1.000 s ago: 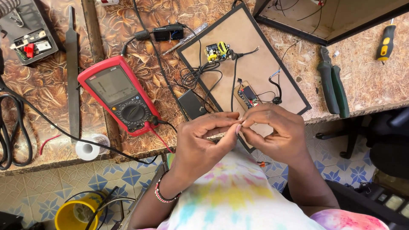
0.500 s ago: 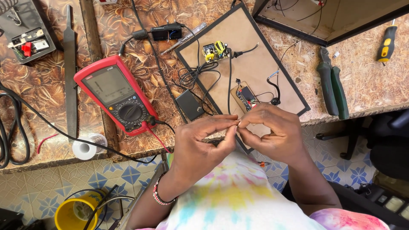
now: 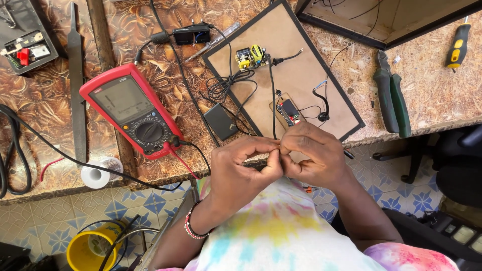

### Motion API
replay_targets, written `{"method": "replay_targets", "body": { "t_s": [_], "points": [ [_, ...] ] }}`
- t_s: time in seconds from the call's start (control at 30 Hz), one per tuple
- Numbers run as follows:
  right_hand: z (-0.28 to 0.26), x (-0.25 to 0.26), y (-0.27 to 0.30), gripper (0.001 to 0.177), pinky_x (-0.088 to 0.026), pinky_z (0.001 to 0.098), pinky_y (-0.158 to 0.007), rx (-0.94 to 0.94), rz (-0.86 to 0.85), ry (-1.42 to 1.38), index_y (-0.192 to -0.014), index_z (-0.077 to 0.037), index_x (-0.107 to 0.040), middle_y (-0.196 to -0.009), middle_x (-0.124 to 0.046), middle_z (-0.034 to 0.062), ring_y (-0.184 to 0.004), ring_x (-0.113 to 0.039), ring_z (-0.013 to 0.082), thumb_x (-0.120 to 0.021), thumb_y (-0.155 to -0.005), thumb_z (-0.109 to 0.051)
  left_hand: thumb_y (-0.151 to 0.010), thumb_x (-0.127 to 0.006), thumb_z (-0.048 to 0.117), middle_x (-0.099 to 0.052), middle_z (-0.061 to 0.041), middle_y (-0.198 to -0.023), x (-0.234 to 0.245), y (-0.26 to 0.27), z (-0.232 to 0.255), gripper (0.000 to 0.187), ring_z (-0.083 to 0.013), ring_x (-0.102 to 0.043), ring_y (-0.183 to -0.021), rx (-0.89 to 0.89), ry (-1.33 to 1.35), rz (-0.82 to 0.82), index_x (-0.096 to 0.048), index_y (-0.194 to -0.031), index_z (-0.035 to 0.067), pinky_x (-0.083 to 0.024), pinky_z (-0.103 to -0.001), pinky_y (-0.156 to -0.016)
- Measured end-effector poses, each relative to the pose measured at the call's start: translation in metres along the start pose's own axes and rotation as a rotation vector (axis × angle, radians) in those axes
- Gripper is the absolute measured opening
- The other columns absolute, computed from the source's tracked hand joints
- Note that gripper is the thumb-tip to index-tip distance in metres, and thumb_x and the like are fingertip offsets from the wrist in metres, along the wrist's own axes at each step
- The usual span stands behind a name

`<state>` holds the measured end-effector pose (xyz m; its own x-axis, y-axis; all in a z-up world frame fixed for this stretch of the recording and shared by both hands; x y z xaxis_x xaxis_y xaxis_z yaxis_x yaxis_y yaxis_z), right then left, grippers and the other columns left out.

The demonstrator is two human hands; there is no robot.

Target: The person holds a small green circuit board and uses a soldering iron to apply solder to its components. They then use pliers to cut a wire and continue soldering the wire ends with the iron and solder wire.

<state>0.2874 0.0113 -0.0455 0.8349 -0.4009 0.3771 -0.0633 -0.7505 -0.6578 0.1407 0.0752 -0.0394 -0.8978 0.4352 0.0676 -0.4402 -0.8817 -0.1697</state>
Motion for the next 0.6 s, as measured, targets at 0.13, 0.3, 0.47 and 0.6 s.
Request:
{"method": "replay_targets", "body": {
  "t_s": [0.13, 0.3, 0.47, 0.6],
  "points": [
    [-0.002, -0.003, 0.000, 0.017, -0.058, 0.0371, -0.059, 0.051, 0.022, 0.010, -0.071, -0.002, -0.070, -0.070, -0.063, 0.0127, -0.057, -0.063, 0.0271, -0.076, -0.082, 0.010, -0.079, -0.076, -0.001, -0.079, -0.012, -0.077, 0.001, -0.002, -0.001, 0.006, -0.0305, -0.081, -0.078, 0.025, 0.020, -0.024, -0.078, -0.080, 0.004, -0.065, -0.032, -0.067],
    [0.005, 0.000, 0.008, 0.011, -0.060, 0.0399, -0.064, 0.067, 0.021, -0.073, -0.078, 0.002, -0.068, -0.075, -0.065, 0.0148, -0.064, -0.066, 0.0303, -0.075, -0.085, 0.005, -0.079, -0.075, -0.003, -0.079, -0.015, -0.083, -0.002, -0.001, -0.006, 0.006, -0.0239, -0.079, -0.080, 0.098, 0.136, -0.016, -0.078, -0.083, 0.001, -0.065, -0.028, -0.070],
    [0.010, 0.000, 0.022, 0.009, -0.060, 0.0401, -0.069, -0.096, 0.087, -0.170, -0.087, 0.006, -0.069, -0.084, -0.067, 0.0193, -0.075, -0.070, 0.0315, -0.077, -0.087, 0.002, -0.083, -0.075, -0.002, -0.079, -0.015, -0.086, -0.001, 0.003, -0.005, 0.007, -0.0260, -0.079, -0.083, -0.074, 0.068, 0.068, -0.078, -0.088, 0.000, -0.066, -0.033, -0.073],
    [0.009, -0.001, 0.043, 0.024, -0.059, 0.0319, -0.071, -0.579, 0.075, -0.417, -0.095, 0.006, -0.069, -0.084, -0.068, 0.0152, -0.078, -0.064, 0.0160, -0.070, -0.099, -0.018, -0.083, -0.078, 0.001, -0.080, -0.005, -0.092, -0.004, 0.011, 0.002, 0.012, -0.0245, -0.080, -0.087, -0.363, -0.262, 0.215, -0.079, -0.088, 0.011, -0.065, -0.033, -0.077]
  ]
}}
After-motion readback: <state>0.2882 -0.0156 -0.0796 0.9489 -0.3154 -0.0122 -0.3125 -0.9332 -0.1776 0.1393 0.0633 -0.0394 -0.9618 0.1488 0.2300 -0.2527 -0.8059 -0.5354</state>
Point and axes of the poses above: each hand's wrist, its own y-axis away from the middle knuckle, its own x-axis out of the back of the hand, z = x × y, the point moved 5 cm from there along -y, towards the middle knuckle
